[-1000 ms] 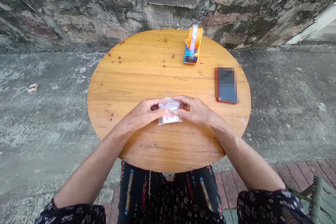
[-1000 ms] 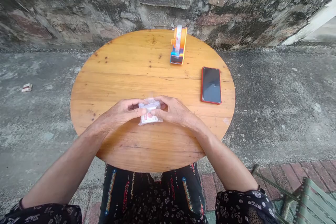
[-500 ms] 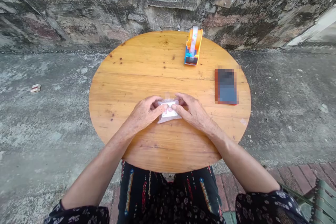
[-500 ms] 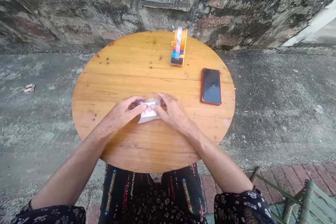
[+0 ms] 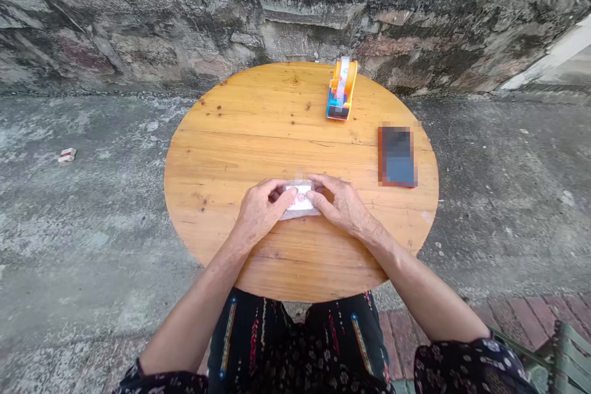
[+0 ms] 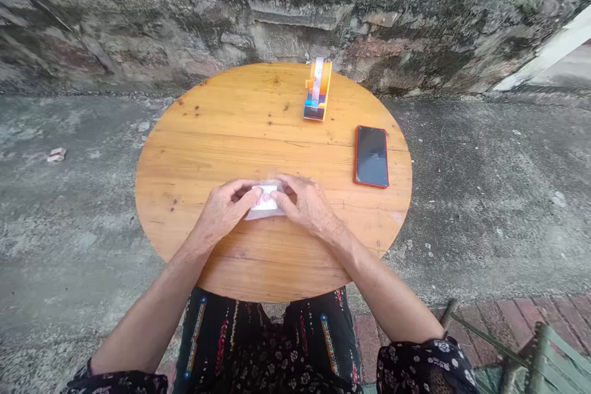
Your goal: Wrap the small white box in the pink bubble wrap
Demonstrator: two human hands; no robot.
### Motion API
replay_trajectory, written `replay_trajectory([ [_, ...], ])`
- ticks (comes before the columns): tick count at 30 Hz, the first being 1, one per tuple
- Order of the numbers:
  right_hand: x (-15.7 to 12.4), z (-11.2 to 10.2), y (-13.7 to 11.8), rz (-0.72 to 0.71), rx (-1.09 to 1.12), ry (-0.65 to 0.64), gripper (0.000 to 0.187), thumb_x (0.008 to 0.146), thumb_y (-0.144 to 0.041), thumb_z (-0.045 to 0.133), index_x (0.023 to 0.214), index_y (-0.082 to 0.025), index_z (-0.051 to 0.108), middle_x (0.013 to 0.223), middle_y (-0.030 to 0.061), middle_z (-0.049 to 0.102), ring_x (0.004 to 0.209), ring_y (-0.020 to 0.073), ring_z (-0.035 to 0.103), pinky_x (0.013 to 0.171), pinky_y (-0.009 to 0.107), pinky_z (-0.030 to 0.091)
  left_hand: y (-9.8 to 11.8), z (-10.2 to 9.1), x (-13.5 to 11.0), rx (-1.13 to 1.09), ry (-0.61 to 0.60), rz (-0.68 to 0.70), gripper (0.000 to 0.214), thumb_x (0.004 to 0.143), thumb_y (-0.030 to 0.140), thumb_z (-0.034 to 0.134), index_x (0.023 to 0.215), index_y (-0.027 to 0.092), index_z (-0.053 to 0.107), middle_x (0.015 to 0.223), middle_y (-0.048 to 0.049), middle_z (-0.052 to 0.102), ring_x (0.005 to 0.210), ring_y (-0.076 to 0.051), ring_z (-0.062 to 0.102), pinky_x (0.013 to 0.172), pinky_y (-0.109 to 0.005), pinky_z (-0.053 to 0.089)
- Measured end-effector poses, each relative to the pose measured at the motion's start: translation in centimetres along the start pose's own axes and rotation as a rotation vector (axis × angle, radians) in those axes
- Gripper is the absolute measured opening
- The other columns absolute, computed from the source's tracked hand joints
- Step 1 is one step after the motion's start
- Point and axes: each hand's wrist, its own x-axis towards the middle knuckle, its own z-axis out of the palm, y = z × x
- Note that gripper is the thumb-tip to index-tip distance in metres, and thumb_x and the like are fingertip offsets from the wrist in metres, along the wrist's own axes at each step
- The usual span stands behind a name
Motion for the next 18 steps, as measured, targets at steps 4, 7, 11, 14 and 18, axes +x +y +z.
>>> replay_trajectory([
  [4,-0.7,-0.7,-0.1,-0.007,-0.029,-0.004,0.046,0.088,-0.048,0.062,0.124,-0.018,0.060,0.113,0.0118,0.071,0.105,0.0267,0.066,0.094,0.048,0.050,0.0,0.1,-0.2,0.000,0.037,0.010,0.033,0.086,0.044,0.060,0.101,0.017,0.071,0.086,-0.0044,0.071,0.071,-0.016,0.062,0.064,-0.026,0.050],
  [7,-1.7,-1.0,-0.4,-0.041,-0.109,0.002,0.056,0.083,-0.050,0.068,0.129,-0.020,0.056,0.127,0.0141,0.064,0.119,0.0303,0.059,0.100,0.053,0.046,-0.3,0.1,-0.2,-0.007,0.051,0.016,0.034,0.085,0.046,0.061,0.101,0.016,0.071,0.090,-0.0058,0.072,0.073,-0.017,0.064,0.066,-0.027,0.051],
  [11,-2.4,-0.5,-1.0,-0.089,-0.193,-0.043,0.067,0.080,-0.048,0.072,0.137,-0.024,0.048,0.135,0.0135,0.059,0.126,0.0315,0.054,0.105,0.056,0.041,-0.6,0.2,-0.3,0.001,0.062,0.027,0.035,0.085,0.047,0.061,0.100,0.017,0.071,0.092,-0.0063,0.072,0.075,-0.017,0.065,0.066,-0.027,0.052],
  [14,-2.2,0.2,-1.1,-0.090,-0.208,-0.040,0.059,0.082,-0.039,0.072,0.135,-0.023,0.049,0.130,0.0126,0.062,0.121,0.0300,0.056,0.102,0.052,0.043,-0.8,0.3,-0.3,0.020,0.058,0.035,0.036,0.086,0.047,0.060,0.102,0.017,0.071,0.089,-0.0063,0.072,0.074,-0.017,0.064,0.065,-0.026,0.051],
  [18,-1.8,0.8,-1.0,-0.081,-0.188,-0.009,0.045,0.085,-0.033,0.068,0.127,-0.024,0.055,0.123,0.0105,0.066,0.115,0.0286,0.059,0.098,0.049,0.043,-0.6,0.3,-0.2,0.031,0.056,0.042,0.035,0.087,0.046,0.059,0.102,0.017,0.071,0.091,-0.0065,0.072,0.075,-0.017,0.063,0.067,-0.027,0.051],
])
